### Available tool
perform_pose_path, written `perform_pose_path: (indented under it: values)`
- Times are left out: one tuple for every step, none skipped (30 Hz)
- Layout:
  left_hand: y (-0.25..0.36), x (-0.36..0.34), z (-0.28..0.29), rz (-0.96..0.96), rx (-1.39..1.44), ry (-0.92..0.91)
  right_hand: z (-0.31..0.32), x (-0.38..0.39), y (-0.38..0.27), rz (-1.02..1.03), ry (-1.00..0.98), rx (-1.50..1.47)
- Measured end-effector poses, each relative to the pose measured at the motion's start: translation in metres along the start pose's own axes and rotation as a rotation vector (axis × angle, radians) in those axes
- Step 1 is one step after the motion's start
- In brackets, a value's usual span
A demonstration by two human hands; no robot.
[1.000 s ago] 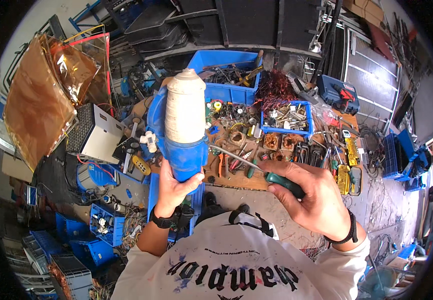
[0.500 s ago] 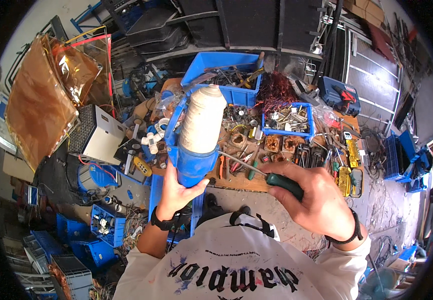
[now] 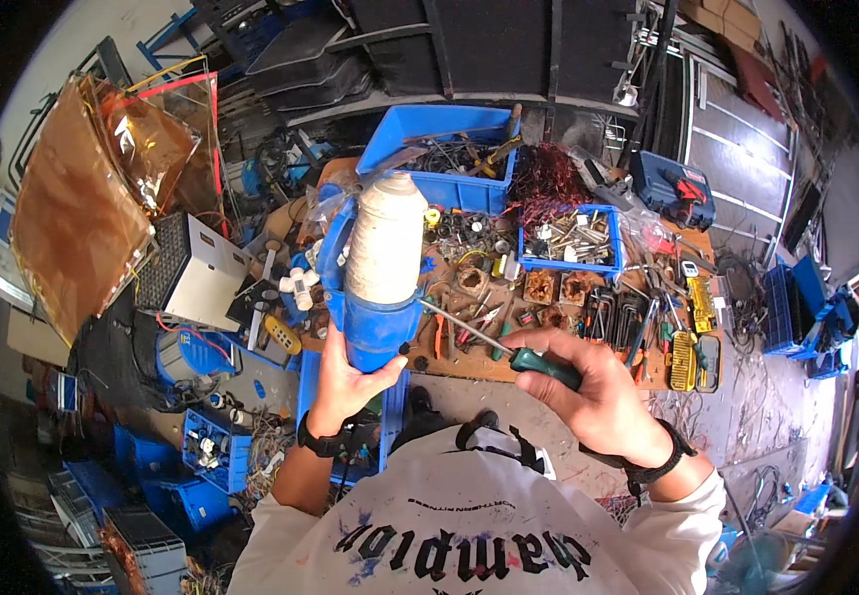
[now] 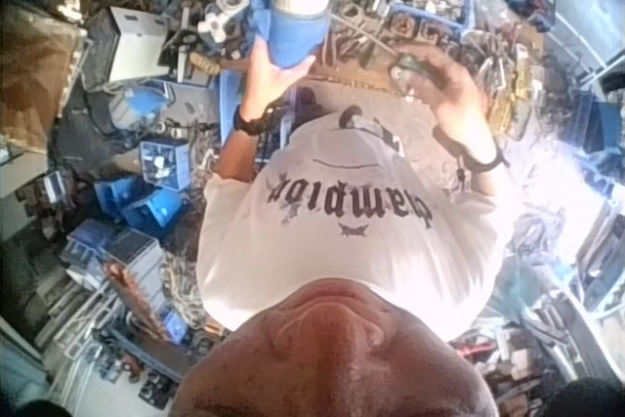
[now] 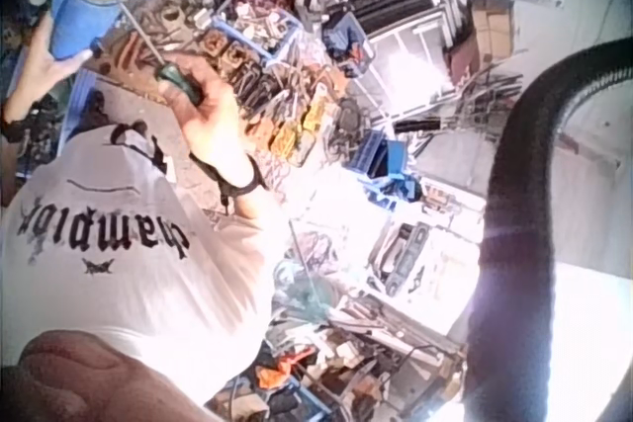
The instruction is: The person works on a blue cylindrical device, manipulating a white spool-like component and using a screwdriver to adjust internal parts. They then pick up a small black cooling fan and use the screwdriver to probe its center and wires. The person handles the objects over a cluttered workbench filled with tools and electronic components.
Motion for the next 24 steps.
perform_pose_path:
  values:
    - [0.001, -0.001, 0.001, -0.007, -0.009, -0.001, 0.001, 0.0, 0.002, -0.045, 0.003, -0.052]
    - [0.002, -0.003, 0.002, -0.01, -0.014, 0.004, 0.002, 0.0, 0.005, -0.09, 0.005, -0.104]
    - [0.002, -0.004, 0.002, 0.002, 0.006, -0.009, 0.003, 0.0, 0.008, -0.124, 0.014, -0.122]
    - [0.002, -0.005, 0.001, 0.018, 0.028, -0.017, 0.003, 0.0, 0.01, -0.151, -0.004, -0.207]
    - [0.001, -0.005, 0.001, 0.027, 0.06, -0.025, 0.002, -0.001, 0.012, -0.165, -0.013, -0.259]
    - [0.001, -0.006, 0.0, 0.024, 0.045, -0.021, 0.003, -0.002, 0.016, -0.204, -0.003, -0.281]
    - [0.001, -0.006, 0.0, 0.018, 0.04, -0.015, 0.004, -0.002, 0.017, -0.184, -0.013, -0.328]
    - [0.0, -0.006, -0.001, 0.008, 0.041, -0.007, 0.004, -0.003, 0.02, -0.19, -0.007, -0.344]
    - [-0.001, -0.006, -0.002, 0.006, 0.029, -0.01, 0.005, -0.003, 0.023, -0.198, -0.002, -0.361]
    - [-0.001, -0.007, -0.002, 0.001, 0.021, -0.011, 0.005, -0.004, 0.025, -0.194, -0.003, -0.388]
    - [-0.002, -0.007, -0.003, 0.001, 0.029, -0.011, 0.004, -0.005, 0.028, -0.191, -0.004, -0.415]
    - [-0.002, -0.006, -0.003, 0.008, 0.041, -0.015, 0.004, -0.005, 0.031, -0.204, 0.004, -0.431]
    - [-0.003, -0.006, -0.004, 0.019, 0.068, -0.017, 0.003, -0.006, 0.033, -0.19, -0.001, -0.462]
    - [-0.003, -0.006, -0.004, 0.039, 0.114, -0.02, 0.002, -0.006, 0.036, -0.192, 0.004, -0.481]
    - [-0.003, -0.006, -0.004, 0.049, 0.113, -0.019, 0.002, -0.007, 0.038, -0.194, 0.008, -0.502]
    - [-0.003, -0.006, -0.004, 0.066, 0.13, -0.018, 0.002, -0.007, 0.039, -0.2, 0.005, -0.539]
    - [-0.003, -0.006, -0.004, 0.084, 0.149, -0.017, 0.001, -0.007, 0.041, -0.207, 0.003, -0.576]
    - [-0.003, -0.006, -0.004, 0.076, 0.146, -0.018, 0.001, -0.007, 0.043, -0.214, 0.0, -0.616]
    - [-0.003, -0.006, -0.004, 0.069, 0.144, -0.018, 0.001, -0.008, 0.044, -0.21, -0.001, -0.631]
    - [-0.003, -0.006, -0.004, 0.063, 0.159, -0.015, 0.0, -0.008, 0.046, -0.208, -0.003, -0.648]
    - [-0.004, -0.006, -0.004, 0.056, 0.133, -0.013, -0.001, -0.009, 0.047, -0.205, -0.005, -0.665]
    - [-0.004, -0.007, -0.004, 0.052, 0.124, -0.009, -0.001, -0.01, 0.049, -0.213, -0.005, -0.687]
    - [-0.005, -0.007, -0.004, 0.046, 0.115, -0.005, -0.002, -0.011, 0.05, -0.218, -0.003, -0.708]
    - [-0.005, -0.007, -0.004, 0.054, 0.122, -0.007, -0.002, -0.011, 0.051, -0.231, 0.006, -0.734]
Point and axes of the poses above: each hand's wrist, its own x-axis away from the middle knuckle, its own z-axis out of the back of the hand, y = z × x, the point moved 2 cm from there along -x, towards the middle knuckle, and after that the axes turned 13 degrees about -x, right-handed, at the moved point
